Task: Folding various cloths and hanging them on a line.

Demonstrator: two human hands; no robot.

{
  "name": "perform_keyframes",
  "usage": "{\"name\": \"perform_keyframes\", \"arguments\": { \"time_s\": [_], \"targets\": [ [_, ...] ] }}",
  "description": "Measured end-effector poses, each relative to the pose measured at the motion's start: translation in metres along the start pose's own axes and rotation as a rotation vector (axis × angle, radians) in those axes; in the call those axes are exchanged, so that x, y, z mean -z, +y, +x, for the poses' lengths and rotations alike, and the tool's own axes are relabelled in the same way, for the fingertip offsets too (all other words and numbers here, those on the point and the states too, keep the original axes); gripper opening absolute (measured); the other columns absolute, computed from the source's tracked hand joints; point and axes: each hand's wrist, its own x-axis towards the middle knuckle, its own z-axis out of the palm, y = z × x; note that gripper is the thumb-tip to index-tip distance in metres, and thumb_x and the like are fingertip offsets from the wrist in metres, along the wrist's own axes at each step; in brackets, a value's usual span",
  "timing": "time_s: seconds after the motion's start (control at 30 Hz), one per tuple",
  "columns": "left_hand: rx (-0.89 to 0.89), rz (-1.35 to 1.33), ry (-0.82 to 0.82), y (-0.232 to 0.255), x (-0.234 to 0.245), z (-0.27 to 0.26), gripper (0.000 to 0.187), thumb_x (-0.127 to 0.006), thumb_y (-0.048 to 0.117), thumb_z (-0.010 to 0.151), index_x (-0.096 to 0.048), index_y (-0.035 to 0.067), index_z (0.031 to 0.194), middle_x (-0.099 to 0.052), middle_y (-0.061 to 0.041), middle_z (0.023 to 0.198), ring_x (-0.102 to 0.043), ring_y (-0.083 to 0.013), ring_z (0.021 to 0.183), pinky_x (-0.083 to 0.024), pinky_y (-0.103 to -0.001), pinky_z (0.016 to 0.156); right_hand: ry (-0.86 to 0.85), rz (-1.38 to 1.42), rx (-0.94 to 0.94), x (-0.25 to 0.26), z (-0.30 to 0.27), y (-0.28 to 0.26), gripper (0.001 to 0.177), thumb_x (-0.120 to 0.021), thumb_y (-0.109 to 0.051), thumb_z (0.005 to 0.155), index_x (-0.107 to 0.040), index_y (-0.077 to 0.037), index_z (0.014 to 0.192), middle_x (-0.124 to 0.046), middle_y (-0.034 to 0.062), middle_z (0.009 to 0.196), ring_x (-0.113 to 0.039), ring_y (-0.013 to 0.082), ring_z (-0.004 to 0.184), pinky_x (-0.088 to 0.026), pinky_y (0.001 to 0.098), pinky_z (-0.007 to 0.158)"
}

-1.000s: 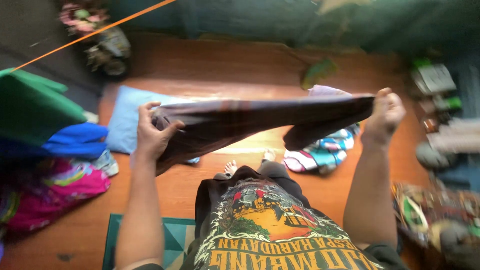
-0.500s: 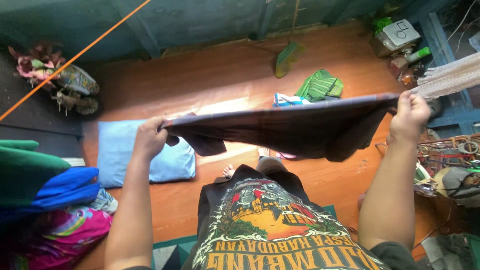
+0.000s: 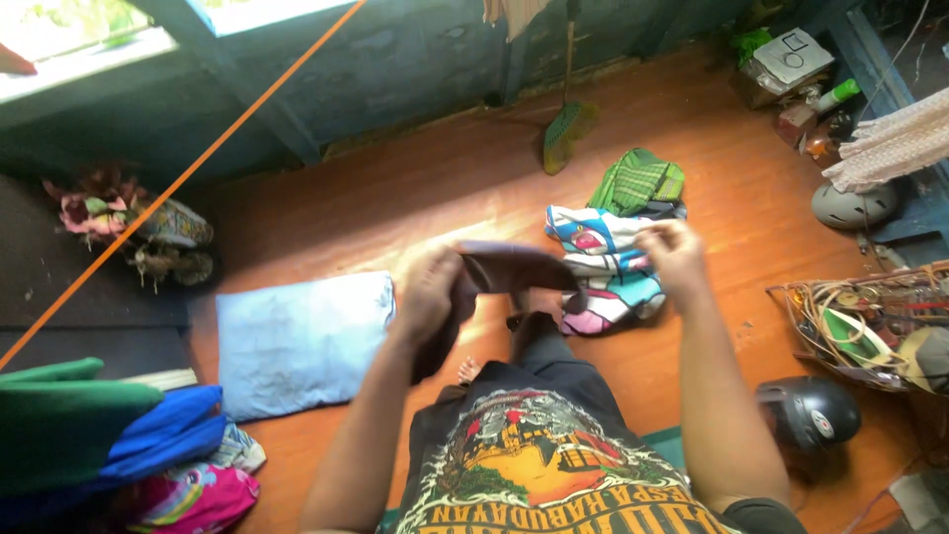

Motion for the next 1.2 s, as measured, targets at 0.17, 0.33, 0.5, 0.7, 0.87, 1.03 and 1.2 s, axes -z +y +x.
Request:
{"name": "perform_keyframes", "arguments": {
  "time_s": [0.17,0.33,0.5,0.7,0.87,1.03,1.2],
  "targets": [
    [-0.077,0.183,-0.095,0.008,-0.020,0.033,0.029,-0.047,0.022,0.111,-0.064,0.001,0.099,-0.054,0.000,0.072,-0.051,-0.0103,0.065,-0.043,-0.025,0.059,-0.240,0.141,-0.049,-0.062,0.049,0.007,0.013,-0.069,-0.011,0.096,-0.068,-0.002,0.107,-0.074,0.0023,0.099,-0.068,0.0102,0.090,-0.056,0.0273,0.079],
    [-0.104,0.135,0.073,0.039,-0.022,0.073,0.016,-0.051,0.016,0.106,-0.062,0.006,0.099,-0.054,0.001,0.072,-0.050,-0.0095,0.064,-0.042,-0.025,0.058,-0.332,0.259,-0.276,-0.095,0.126,0.001,0.016,-0.069,-0.010,0.093,-0.067,-0.003,0.107,-0.070,0.0007,0.096,-0.066,0.0099,0.087,-0.059,0.0319,0.076],
    [-0.105,0.030,0.257,0.063,-0.026,0.140,0.016,-0.053,0.011,0.106,-0.060,0.005,0.093,-0.051,0.002,0.071,-0.045,-0.0079,0.061,-0.035,-0.024,0.053,-0.385,0.204,-0.089,-0.118,0.217,-0.007,0.018,-0.072,-0.012,0.094,-0.067,-0.003,0.109,-0.071,0.0031,0.095,-0.068,0.0122,0.088,-0.058,0.0295,0.080],
    [-0.118,-0.066,0.366,0.090,-0.027,0.194,0.021,-0.053,0.015,0.106,-0.060,0.005,0.089,-0.047,0.003,0.064,-0.040,-0.0067,0.054,-0.037,-0.025,0.050,-0.335,-0.074,0.080,-0.140,0.313,-0.059,0.029,-0.079,-0.022,0.089,-0.070,-0.004,0.111,-0.074,0.0044,0.098,-0.068,0.0121,0.089,-0.056,0.0294,0.081],
    [-0.074,0.028,0.601,0.087,-0.002,0.230,0.021,-0.056,0.020,0.106,-0.058,0.007,0.089,-0.051,0.003,0.069,-0.043,-0.0060,0.058,-0.037,-0.024,0.052,-0.275,-0.234,0.019,-0.179,0.388,-0.106,0.059,-0.083,-0.036,0.080,-0.062,-0.007,0.127,-0.073,0.0065,0.101,-0.070,0.0163,0.090,-0.058,0.0340,0.079],
    [-0.091,0.067,0.536,0.087,0.024,0.308,0.019,-0.060,0.023,0.104,-0.060,0.005,0.100,-0.056,0.003,0.083,-0.048,-0.0053,0.072,-0.042,-0.022,0.064,-0.176,-0.399,0.127,-0.237,0.449,-0.123,0.089,-0.088,-0.044,0.075,-0.048,-0.006,0.145,-0.067,0.0122,0.119,-0.068,0.0231,0.103,-0.055,0.0396,0.090],
    [-0.052,0.187,0.348,0.096,0.039,0.398,0.022,-0.063,0.024,0.100,-0.063,0.005,0.111,-0.064,0.002,0.097,-0.057,-0.0058,0.089,-0.048,-0.022,0.082,0.019,-0.487,0.222,-0.298,0.492,-0.124,0.113,-0.092,-0.050,0.069,-0.034,-0.002,0.153,-0.058,0.0188,0.134,-0.060,0.0330,0.122,-0.049,0.0460,0.101]
  ]
}}
